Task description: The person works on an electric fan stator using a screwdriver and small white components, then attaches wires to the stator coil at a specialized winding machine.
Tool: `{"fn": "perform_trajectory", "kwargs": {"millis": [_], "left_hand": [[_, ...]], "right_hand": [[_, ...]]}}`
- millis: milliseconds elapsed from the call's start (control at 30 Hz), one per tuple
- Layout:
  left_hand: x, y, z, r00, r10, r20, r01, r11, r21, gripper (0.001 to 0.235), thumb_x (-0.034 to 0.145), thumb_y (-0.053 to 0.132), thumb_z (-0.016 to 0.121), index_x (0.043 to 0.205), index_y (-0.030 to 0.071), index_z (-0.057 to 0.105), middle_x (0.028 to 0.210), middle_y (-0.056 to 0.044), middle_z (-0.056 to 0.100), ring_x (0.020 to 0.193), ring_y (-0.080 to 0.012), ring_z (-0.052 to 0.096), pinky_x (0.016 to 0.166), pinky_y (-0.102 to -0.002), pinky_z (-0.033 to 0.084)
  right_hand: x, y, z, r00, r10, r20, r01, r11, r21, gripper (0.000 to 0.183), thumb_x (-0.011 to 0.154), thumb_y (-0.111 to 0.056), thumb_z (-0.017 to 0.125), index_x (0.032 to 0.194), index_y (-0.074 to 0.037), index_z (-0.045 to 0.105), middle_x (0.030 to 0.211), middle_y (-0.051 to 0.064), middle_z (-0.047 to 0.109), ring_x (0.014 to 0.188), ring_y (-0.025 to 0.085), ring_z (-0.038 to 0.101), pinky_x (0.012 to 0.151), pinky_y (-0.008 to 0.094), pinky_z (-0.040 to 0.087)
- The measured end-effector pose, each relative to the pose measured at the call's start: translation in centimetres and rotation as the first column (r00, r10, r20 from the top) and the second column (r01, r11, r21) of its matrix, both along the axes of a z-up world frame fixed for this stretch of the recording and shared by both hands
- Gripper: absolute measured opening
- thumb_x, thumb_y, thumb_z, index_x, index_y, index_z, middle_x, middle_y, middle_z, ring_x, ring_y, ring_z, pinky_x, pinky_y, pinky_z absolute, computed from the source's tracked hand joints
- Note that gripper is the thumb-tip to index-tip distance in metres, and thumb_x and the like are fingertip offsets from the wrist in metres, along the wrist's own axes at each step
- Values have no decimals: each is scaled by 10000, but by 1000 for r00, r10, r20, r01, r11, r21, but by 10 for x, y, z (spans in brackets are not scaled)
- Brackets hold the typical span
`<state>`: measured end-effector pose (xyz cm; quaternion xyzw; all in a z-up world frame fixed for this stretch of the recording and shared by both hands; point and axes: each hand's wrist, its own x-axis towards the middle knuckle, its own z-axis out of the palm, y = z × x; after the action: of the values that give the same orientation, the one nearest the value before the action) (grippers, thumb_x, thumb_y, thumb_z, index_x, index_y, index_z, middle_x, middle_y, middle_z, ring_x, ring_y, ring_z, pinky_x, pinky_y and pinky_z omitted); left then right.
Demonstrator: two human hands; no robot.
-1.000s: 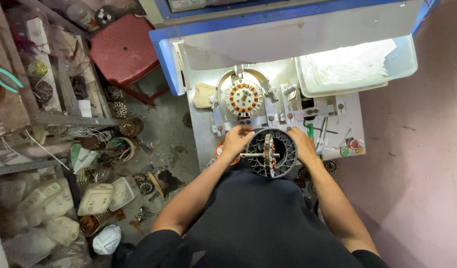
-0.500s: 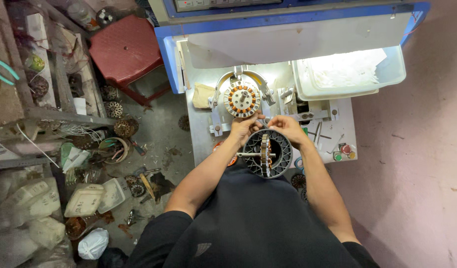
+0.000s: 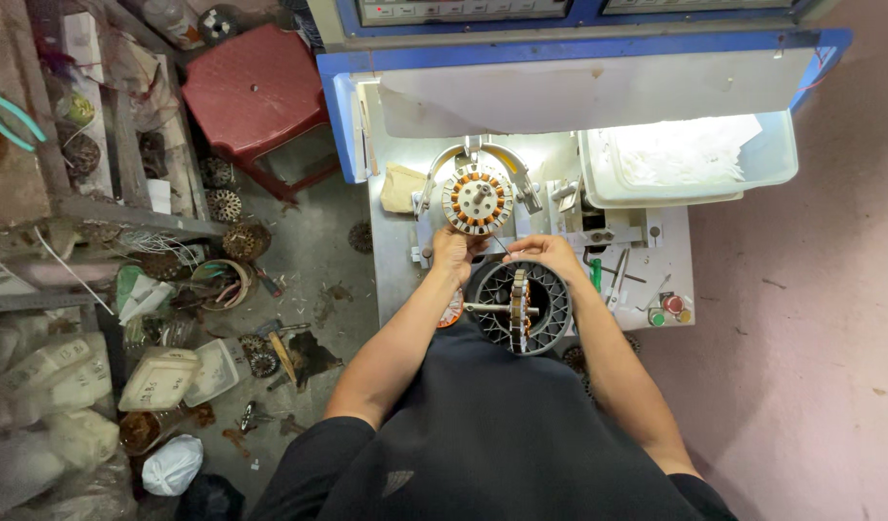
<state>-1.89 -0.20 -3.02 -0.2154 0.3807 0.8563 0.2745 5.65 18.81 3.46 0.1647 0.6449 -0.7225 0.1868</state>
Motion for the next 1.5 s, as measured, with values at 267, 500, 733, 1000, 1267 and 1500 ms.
{"fn": "perform_trajectory", "kwargs": {"millis": [267,500,733,1000,1267,1500], "left_hand": [[0,-8,0,993,-26,-111,34,997,72,172,897,-68,658,1050,1,694,953,-105,745,832,-220,710,700,-372,597],[3,-8,17,992,-11,-126,23,995,95,193,896,-62,651,1059,35,690,936,-101,744,800,-228,712,694,-373,593],[0,-8,22,989,12,-149,-9,1000,21,142,882,-75,644,986,5,700,808,-83,705,673,-191,635,630,-356,550],[1,-8,28,977,52,-206,-52,999,8,194,832,-135,576,905,-2,697,727,-53,641,596,-151,528,574,-317,471],[3,-1,28,983,108,-145,-103,994,41,195,836,-131,574,849,30,683,708,-46,636,584,-142,514,566,-324,463],[-6,-10,29,974,14,-226,-22,999,-34,223,807,-153,546,861,16,683,674,-42,616,543,-138,500,533,-316,446]], "right_hand": [[-2,5,-22,970,-101,222,141,975,-172,307,836,-8,757,1125,60,677,1037,194,788,928,237,772,841,344,615],[-4,-4,-19,972,-87,217,139,961,-238,282,859,-33,754,1112,55,668,1048,204,781,925,246,766,824,344,607],[-8,-4,-18,991,8,135,23,974,-226,259,855,-50,768,1059,64,656,1025,223,787,940,258,779,837,345,618],[-15,1,-16,980,201,-4,-201,978,-62,211,853,-65,774,1024,52,734,1004,174,801,947,213,774,887,303,588],[-17,1,-26,981,194,28,-186,967,-175,188,872,-65,761,1031,29,725,1018,154,801,966,209,764,898,301,580],[-24,-4,-21,966,251,55,-241,959,-146,188,853,-33,773,1017,35,713,1002,159,796,952,217,768,862,313,583]]}}
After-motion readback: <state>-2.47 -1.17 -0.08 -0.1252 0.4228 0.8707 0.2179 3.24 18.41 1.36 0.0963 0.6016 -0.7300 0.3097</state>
